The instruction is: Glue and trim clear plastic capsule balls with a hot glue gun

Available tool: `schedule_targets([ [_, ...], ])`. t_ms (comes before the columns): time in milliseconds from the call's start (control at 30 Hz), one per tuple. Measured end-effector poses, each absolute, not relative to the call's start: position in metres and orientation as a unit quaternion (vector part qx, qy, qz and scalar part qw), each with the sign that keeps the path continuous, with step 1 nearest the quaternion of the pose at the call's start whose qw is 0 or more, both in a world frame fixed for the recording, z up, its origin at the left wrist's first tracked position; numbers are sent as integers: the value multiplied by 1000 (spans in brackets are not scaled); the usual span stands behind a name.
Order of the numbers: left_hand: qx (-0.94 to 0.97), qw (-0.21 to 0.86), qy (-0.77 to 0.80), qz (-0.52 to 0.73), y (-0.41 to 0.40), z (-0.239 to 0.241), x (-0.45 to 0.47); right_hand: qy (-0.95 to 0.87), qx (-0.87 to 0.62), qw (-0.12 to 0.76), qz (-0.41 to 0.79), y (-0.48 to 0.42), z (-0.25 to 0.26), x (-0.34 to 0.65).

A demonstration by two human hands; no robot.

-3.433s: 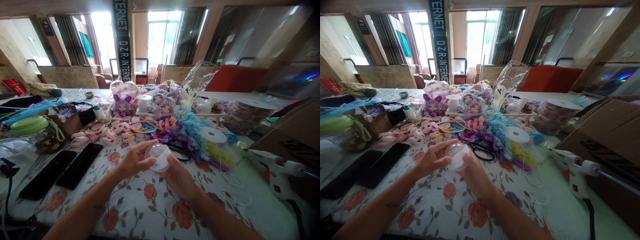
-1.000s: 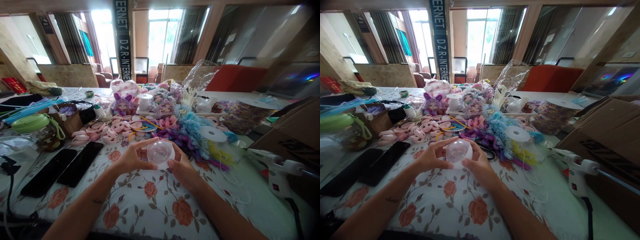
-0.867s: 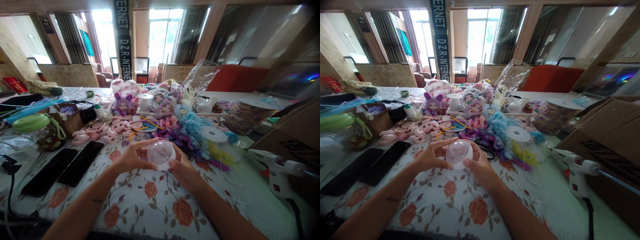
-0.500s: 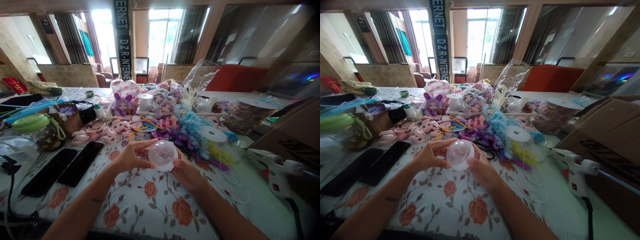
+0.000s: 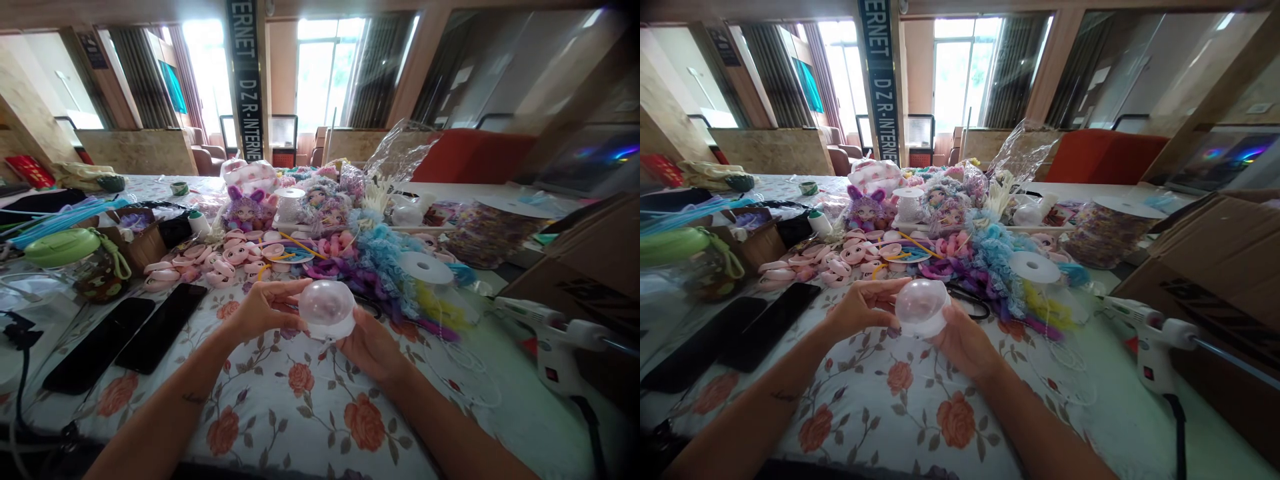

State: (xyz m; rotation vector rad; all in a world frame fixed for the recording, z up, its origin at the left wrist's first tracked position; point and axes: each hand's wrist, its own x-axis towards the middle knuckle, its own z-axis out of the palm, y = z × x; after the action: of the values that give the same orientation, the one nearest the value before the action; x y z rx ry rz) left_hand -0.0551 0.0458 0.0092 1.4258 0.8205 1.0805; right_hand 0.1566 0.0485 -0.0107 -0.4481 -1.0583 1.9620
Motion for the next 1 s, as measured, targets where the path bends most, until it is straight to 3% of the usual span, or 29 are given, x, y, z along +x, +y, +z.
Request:
schedule_targets([
  [200,610,566,306,462,46,6,-49,-375,-161,439,800,51,-9,155],
  [433,664,454,374,462,39,2,-40,-380,-156,431,803,49,-10,151],
  [833,623,508,353,479,39,0,-37,-387,-148,429,803,50,-13,151],
  [1000,632,474,385,477,36,1,-34,-361,-145,437,811,51,-14,151],
])
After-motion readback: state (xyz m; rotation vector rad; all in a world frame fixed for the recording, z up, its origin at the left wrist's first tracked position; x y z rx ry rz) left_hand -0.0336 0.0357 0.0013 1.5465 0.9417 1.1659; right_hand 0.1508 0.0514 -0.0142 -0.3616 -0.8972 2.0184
